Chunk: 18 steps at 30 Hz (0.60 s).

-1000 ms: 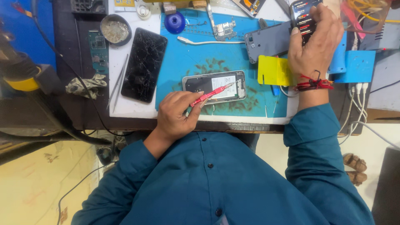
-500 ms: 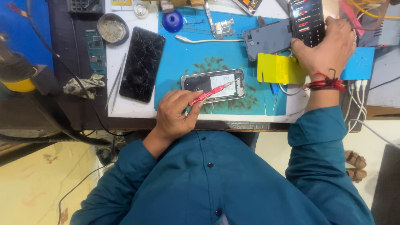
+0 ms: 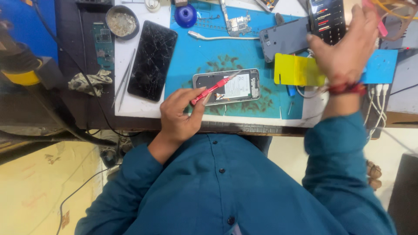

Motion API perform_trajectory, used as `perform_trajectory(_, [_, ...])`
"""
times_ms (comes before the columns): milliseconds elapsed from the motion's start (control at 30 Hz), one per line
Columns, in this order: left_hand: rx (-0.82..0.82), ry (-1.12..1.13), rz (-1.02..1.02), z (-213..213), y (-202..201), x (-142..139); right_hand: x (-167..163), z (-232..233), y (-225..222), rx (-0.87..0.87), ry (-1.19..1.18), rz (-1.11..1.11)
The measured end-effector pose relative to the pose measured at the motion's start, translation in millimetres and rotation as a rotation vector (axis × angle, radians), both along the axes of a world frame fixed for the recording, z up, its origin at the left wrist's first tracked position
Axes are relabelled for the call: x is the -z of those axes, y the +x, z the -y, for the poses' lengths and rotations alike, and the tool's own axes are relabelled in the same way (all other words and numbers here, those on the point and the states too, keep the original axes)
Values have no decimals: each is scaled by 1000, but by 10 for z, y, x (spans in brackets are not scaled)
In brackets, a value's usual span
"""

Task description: The person uses a red-handled screwdriver to remove screws from a disassembled smartphone lying on a blue mat. They then use their fingers to lift and remove a small internal component from the phone chassis.

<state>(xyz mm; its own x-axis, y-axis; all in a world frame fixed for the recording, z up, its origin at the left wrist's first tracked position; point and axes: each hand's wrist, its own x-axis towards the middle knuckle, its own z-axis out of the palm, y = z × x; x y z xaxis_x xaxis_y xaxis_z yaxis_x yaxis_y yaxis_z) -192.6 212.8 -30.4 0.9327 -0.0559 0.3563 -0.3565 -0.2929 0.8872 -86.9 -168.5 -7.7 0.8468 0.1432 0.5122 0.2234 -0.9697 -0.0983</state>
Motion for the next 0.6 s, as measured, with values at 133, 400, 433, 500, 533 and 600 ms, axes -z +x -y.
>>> perform_trajectory(133, [-29, 121, 95, -8, -73, -109, -113, -1015, -683, -305, 278, -96])
perform_trajectory(400, [140, 252, 224, -77, -88, -65, -80, -1549, -960, -478, 321, 17])
perform_trajectory(433, [118, 284, 207, -103, -54, -32, -44, -1481, -966, -397, 448, -19])
perform_trajectory(500, [76, 371, 167, -132, 23, 34, 196, -1503, -849, -151, 934, -8])
perform_trajectory(533, [55, 427, 137, -137, 58, 62, 269, -1440, -808, -185, 1021, 31])
perform_trajectory(600, [50, 511, 71, -122, 93, 103, 413, -1339, -764, -251, 1197, 99])
